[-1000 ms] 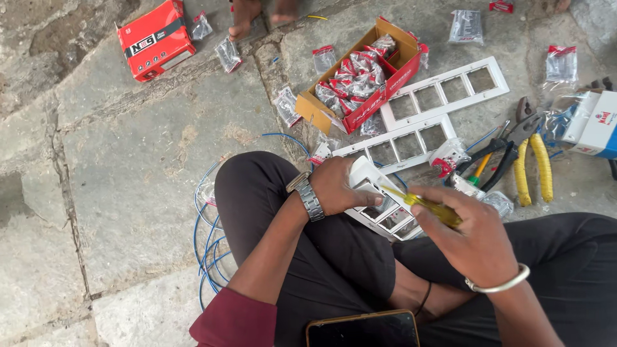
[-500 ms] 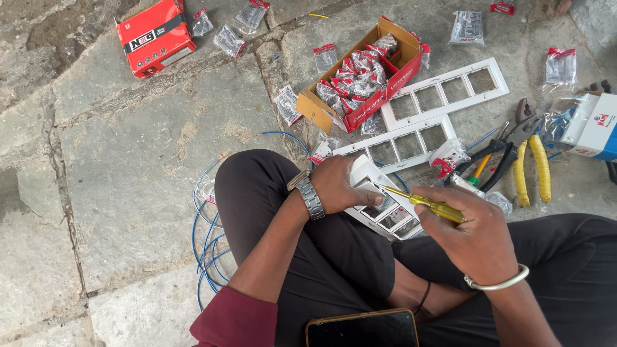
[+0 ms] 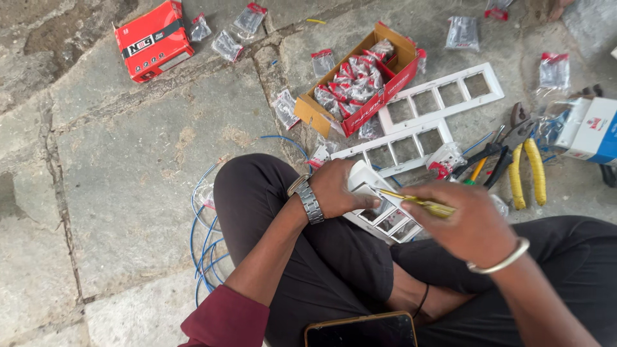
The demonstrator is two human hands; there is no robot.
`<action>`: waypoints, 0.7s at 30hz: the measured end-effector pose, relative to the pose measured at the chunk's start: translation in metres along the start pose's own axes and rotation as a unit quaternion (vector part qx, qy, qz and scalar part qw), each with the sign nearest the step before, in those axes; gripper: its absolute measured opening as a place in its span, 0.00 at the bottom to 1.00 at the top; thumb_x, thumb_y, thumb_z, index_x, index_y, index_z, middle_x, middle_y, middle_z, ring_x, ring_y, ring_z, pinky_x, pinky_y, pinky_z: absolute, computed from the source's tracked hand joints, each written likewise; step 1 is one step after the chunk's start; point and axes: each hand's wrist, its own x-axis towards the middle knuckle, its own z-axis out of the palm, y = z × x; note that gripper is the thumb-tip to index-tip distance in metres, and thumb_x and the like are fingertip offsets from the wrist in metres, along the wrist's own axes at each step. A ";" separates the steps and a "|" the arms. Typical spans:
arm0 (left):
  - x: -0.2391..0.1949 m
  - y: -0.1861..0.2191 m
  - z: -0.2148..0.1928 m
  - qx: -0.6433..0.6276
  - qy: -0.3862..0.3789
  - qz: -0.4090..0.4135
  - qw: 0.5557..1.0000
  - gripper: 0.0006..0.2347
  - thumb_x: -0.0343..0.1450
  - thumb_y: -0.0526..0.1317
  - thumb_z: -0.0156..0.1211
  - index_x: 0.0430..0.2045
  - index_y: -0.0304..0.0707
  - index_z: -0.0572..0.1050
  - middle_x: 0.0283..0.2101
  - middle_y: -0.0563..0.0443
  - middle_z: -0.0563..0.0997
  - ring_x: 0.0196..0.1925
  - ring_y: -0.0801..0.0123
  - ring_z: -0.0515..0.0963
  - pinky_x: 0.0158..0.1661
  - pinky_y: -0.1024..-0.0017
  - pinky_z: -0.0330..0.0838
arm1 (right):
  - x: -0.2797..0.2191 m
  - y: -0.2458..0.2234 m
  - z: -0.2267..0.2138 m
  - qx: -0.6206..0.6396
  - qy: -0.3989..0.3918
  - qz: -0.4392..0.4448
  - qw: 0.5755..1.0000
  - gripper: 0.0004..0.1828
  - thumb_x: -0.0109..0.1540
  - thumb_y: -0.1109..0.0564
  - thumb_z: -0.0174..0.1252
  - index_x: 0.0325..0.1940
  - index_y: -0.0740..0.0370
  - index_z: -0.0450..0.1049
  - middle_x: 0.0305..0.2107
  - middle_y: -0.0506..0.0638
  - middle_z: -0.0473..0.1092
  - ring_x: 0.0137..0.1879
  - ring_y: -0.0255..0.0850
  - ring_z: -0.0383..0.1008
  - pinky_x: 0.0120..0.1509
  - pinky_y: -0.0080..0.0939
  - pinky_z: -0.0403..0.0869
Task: The person sits on the floor and assembles a multi-gang electrical socket panel. They use a screwdriver to secure individual socket modules into the panel frame, then use pliers to cut and insert jumper wires between the terminals.
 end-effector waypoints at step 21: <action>0.003 -0.004 -0.001 -0.021 -0.007 0.015 1.000 0.25 0.56 0.56 0.75 0.34 0.34 0.81 0.30 0.42 0.85 0.33 0.56 0.86 0.39 0.62 0.78 | -0.017 0.020 0.004 0.043 0.018 0.145 0.988 0.15 0.56 0.49 0.67 0.45 0.53 0.84 0.35 0.50 0.82 0.36 0.38 0.84 0.42 0.36 0.77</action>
